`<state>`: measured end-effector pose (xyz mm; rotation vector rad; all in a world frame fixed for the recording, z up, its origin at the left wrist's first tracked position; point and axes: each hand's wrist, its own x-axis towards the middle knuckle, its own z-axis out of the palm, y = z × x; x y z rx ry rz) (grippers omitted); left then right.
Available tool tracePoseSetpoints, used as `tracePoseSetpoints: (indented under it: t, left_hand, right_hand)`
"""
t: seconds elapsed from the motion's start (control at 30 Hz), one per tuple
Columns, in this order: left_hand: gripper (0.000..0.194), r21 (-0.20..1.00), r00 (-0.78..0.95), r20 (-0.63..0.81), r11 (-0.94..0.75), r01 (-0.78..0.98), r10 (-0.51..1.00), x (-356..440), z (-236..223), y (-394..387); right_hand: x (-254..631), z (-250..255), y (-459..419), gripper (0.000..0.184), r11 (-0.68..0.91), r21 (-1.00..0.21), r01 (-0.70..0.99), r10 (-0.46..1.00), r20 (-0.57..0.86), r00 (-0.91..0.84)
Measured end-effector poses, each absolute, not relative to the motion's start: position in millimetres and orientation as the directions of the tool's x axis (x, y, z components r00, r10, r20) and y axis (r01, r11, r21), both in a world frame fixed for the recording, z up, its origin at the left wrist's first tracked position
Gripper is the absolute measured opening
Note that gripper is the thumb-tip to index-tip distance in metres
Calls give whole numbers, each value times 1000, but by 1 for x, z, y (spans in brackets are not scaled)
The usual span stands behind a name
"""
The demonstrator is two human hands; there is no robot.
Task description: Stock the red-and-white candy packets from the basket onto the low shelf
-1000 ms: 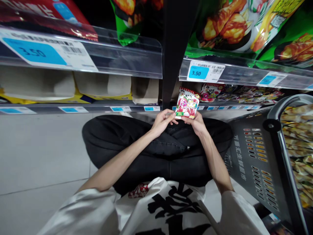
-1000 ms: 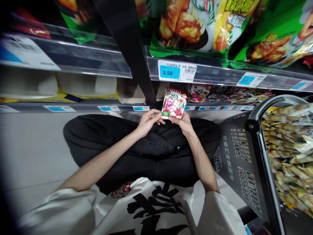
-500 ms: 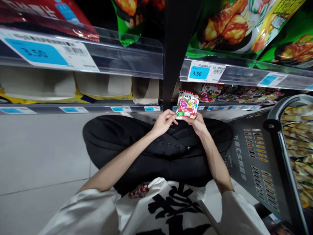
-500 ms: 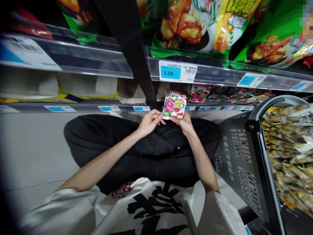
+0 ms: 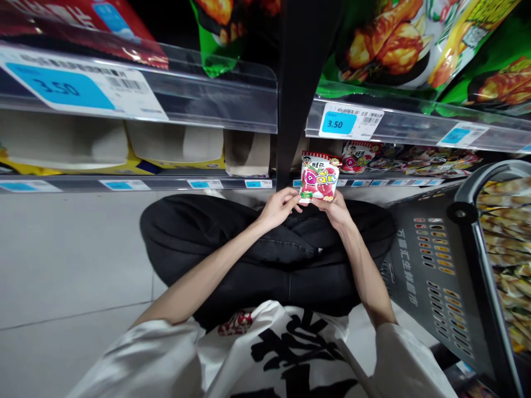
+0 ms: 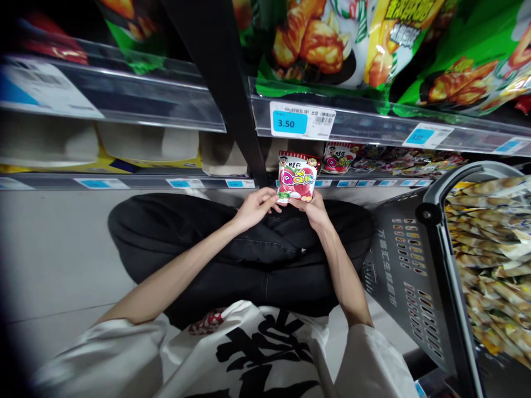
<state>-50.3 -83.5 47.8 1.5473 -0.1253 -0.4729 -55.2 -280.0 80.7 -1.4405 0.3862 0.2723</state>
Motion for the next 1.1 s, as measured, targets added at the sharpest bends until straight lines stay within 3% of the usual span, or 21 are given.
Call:
tracePoseSetpoints:
  t: [0.77, 1.1]
  left_hand:
    - [35, 987, 926, -156, -80, 136, -345, -52, 58, -82]
    - [34, 989, 932, -147, -49, 139, -332, -53, 55, -83]
  right_hand:
    - [-55, 86, -275, 52, 88, -908, -410, -71, -416, 906]
    - [-55, 85, -275, 48, 33, -920, -390, -1, -390, 921]
